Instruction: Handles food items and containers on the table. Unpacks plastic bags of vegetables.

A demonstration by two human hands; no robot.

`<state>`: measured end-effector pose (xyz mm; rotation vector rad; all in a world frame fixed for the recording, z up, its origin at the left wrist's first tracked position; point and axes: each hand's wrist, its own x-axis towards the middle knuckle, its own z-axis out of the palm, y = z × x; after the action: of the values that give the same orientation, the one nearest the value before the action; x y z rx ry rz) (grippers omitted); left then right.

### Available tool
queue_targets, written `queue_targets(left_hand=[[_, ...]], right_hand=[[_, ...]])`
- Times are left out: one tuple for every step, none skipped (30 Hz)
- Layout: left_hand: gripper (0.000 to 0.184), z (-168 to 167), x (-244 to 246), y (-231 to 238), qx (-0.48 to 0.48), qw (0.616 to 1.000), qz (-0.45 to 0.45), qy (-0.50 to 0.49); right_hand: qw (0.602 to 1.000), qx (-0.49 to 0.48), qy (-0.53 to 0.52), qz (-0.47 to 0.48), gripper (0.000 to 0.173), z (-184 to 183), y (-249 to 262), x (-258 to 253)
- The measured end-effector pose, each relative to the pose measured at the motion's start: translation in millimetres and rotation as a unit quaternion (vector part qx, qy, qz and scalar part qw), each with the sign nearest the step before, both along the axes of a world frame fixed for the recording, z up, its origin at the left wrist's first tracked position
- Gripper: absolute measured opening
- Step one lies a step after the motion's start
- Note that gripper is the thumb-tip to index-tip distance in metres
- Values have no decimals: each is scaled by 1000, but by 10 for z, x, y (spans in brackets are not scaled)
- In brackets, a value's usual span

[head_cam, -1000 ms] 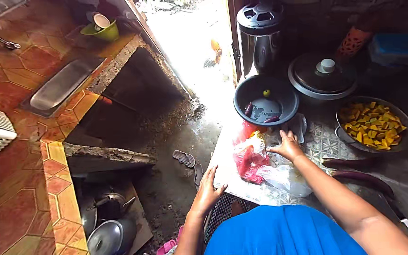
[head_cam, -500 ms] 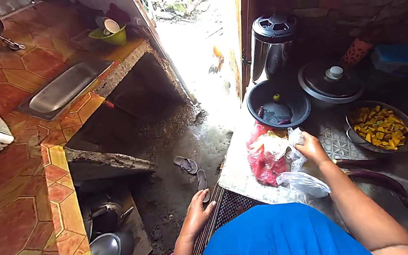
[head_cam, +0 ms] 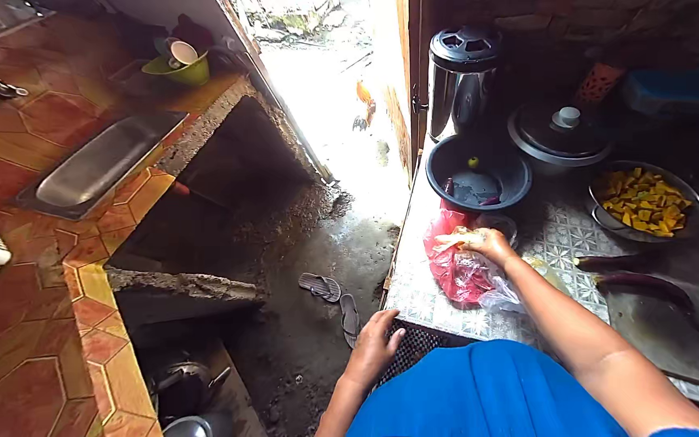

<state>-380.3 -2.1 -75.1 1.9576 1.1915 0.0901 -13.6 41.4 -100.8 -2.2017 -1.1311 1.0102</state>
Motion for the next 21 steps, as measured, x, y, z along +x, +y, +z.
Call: queue_targets(left_hand=[[42,-14,84,17,-3,999,-40,-6],[41,-27,173,35,-3,997,-80,-11],[40,-35,266,50,1,993,-117,-13],[39,-38,366,63,8,989,-150,-14],[38,-48,468,76,19,983,-180,-16],[37,-59,573,85,31,978,-205,-22],[36,-63,683,94,40,973,-226,-25],[34,-72,799,98,54,968,-243,-32],[32,-94,923,95,80,962,-257,-50],[28,-112,1052,91,110,954,-267,-76],[26,-121,1183,88,127,947,-277,-96],[25,-124,1309,84,133,943,-286,-109],[25,-137,1429,88,128,942,-292,-107],[26,-170,1540,104,121,943,-295,-92],[26,-234,1640,132,122,943,-301,-73],[25,-316,1734,167,132,940,-309,-49],[25,-376,1827,204,142,937,-320,-16],[25,-403,1914,235,162,930,-330,17],[25,-418,1990,261,195,921,-335,38],[25,-419,2059,280,223,913,-338,52],[26,-400,2125,297,229,910,-339,70]], right_hand=[[998,46,45,-28,54,28,-77,71],[991,82,87,-63,50,81,-165,138],[981,113,126,-100,48,138,-255,203],[968,134,164,-138,46,206,-341,261],[951,153,205,-175,44,286,-420,308],[932,170,248,-205,43,361,-496,358],[914,185,282,-226,40,424,-570,415],[898,198,306,-245,36,488,-642,470],[885,213,320,-264,33,547,-707,527],[874,227,326,-280,30,602,-764,586],[864,240,332,-293,29,646,-819,644],[854,253,340,-300,27,673,-873,695],[847,264,349,-302,26,689,-924,745],[840,275,359,-301,26,703,-966,793],[835,281,369,-296,25,710,-1005,835],[831,284,379,-292,26,711,-1043,871],[829,284,388,-286,26,721,-1078,902],[829,282,395,-279,27,736,-1109,932],[831,278,398,-270,27,738,-1136,968],[833,274,402,-263,28,739,-1158,999],[833,272,409,-254,28,739,-1175,1032]])
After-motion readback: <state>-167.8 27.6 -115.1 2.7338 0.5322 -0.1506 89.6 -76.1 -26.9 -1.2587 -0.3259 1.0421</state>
